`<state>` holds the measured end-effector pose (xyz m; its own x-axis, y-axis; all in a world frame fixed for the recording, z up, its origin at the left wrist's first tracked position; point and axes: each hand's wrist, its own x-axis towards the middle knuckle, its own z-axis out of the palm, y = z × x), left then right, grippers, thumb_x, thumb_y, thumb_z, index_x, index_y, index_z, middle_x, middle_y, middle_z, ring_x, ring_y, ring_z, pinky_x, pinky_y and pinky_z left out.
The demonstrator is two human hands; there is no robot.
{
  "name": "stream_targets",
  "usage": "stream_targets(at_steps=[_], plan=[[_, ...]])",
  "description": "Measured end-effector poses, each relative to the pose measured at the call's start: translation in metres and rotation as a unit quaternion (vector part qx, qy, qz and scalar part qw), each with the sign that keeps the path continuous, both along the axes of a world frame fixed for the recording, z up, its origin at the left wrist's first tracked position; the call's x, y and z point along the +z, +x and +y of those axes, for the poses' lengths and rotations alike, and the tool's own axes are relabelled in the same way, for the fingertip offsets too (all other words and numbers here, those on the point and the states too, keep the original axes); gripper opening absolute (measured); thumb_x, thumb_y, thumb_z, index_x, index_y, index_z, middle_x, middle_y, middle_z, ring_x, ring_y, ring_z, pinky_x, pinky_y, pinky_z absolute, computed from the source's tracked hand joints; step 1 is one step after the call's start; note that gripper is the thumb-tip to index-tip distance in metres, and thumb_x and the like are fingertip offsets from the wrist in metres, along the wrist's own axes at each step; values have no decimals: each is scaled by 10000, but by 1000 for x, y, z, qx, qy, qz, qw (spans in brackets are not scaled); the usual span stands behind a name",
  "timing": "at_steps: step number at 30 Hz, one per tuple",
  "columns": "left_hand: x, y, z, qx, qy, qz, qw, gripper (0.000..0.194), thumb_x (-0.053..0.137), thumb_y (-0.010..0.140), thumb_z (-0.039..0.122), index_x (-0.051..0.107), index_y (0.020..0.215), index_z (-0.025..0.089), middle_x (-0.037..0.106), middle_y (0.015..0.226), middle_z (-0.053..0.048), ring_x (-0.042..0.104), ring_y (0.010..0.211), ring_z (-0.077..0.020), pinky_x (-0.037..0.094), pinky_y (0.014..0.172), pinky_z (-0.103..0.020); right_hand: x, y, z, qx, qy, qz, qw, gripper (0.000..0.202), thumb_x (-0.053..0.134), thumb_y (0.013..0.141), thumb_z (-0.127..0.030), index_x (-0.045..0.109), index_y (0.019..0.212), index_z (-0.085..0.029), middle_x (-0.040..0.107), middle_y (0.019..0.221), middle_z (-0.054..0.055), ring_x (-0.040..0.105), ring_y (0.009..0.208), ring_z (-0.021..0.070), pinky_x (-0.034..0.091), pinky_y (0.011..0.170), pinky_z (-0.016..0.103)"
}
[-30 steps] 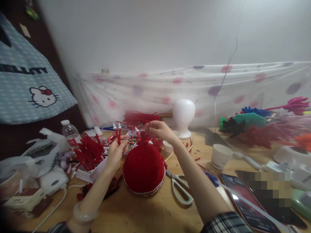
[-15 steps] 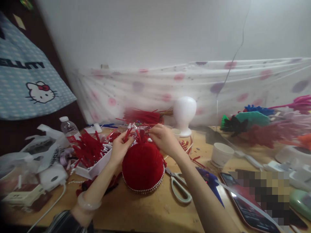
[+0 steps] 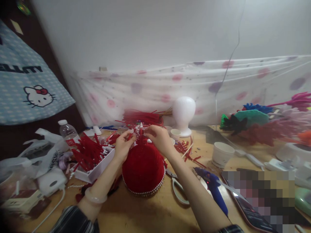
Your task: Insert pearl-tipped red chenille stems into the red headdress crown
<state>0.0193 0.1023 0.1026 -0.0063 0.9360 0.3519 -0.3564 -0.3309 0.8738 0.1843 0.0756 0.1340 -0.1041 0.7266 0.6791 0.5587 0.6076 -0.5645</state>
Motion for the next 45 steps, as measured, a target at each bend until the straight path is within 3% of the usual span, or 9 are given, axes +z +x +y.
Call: stream_targets(at_steps=[3, 6, 11, 19, 26, 32, 35, 41, 45], plan=[[1, 1, 5, -32, -12, -22, 999, 438, 839, 553, 425, 687, 849, 139, 642, 626, 33, 367, 380, -12, 235, 379, -166, -3, -1, 5, 0, -7, 16, 1000, 78, 657, 801, -238, 662, 869, -202, 682, 750, 14, 605, 676, 152, 464, 648, 279], [1, 0, 9, -59, -13, -41, 997, 420, 802, 597, 499, 654, 743, 133, 592, 564, 44, 287, 345, 7, 208, 363, -163, -4, -3, 9, 9, -18, 21, 1000, 102, 684, 778, -242, 664, 866, -193, 687, 757, 21, 611, 687, 158, 466, 642, 278], [0, -2, 9, -82, -19, -53, 995, 443, 850, 548, 457, 681, 792, 128, 559, 530, 60, 277, 343, 17, 206, 362, -152, -6, -5, 10, 26, -37, 38, 998, 93, 657, 798, -247, 679, 864, -185, 721, 810, 45, 637, 712, 166, 483, 660, 287], [-2, -4, 9, -99, -32, -62, 993, 487, 858, 554, 433, 716, 904, 125, 704, 698, -29, 276, 342, 30, 204, 354, -164, -7, -4, 8, 37, -57, 79, 995, 139, 639, 793, -259, 694, 885, -170, 737, 821, 63, 672, 744, 180, 513, 692, 304], [-5, -8, 7, -99, -23, -54, 993, 458, 892, 490, 345, 734, 877, 157, 668, 702, 8, 294, 371, 23, 212, 350, -158, -13, -1, 8, 52, -70, 88, 992, 161, 645, 801, -303, 698, 897, -185, 737, 836, 58, 671, 746, 176, 517, 698, 308], [-3, -7, 9, -80, -13, -18, 997, 388, 852, 566, 316, 734, 893, 144, 654, 700, 6, 332, 387, 13, 218, 359, -151, -13, -1, 11, 64, -80, 82, 991, 162, 639, 792, -306, 696, 875, -179, 729, 845, 57, 653, 767, 180, 494, 703, 302], [-3, -5, 12, -54, -4, 2, 999, 342, 836, 582, 311, 720, 852, 135, 629, 650, 25, 348, 388, 3, 234, 366, -154, -12, -2, 12, 54, -85, 78, 992, 186, 646, 782, -326, 698, 874, -172, 704, 772, 37, 612, 701, 167, 457, 642, 280], [-6, -2, 17, -20, -1, 42, 999, 473, 831, 580, 322, 674, 1000, 171, 600, 678, 65, 371, 397, -7, 253, 371, -156, -15, -3, 15, 33, -104, 83, 991, 259, 606, 793, -401, 667, 745, -154, 589, 610, -16, 487, 570, 124, 348, 545, 247], [-5, -3, 23, -37, -20, 86, 995, 438, 830, 569, 438, 701, 830, 111, 508, 495, 78, 296, 351, -13, 188, 347, -174, -18, -3, 20, 41, -134, 90, 986, 343, 598, 798, -457, 608, 630, -158, 541, 556, -22, 461, 535, 112, 319, 511, 236]])
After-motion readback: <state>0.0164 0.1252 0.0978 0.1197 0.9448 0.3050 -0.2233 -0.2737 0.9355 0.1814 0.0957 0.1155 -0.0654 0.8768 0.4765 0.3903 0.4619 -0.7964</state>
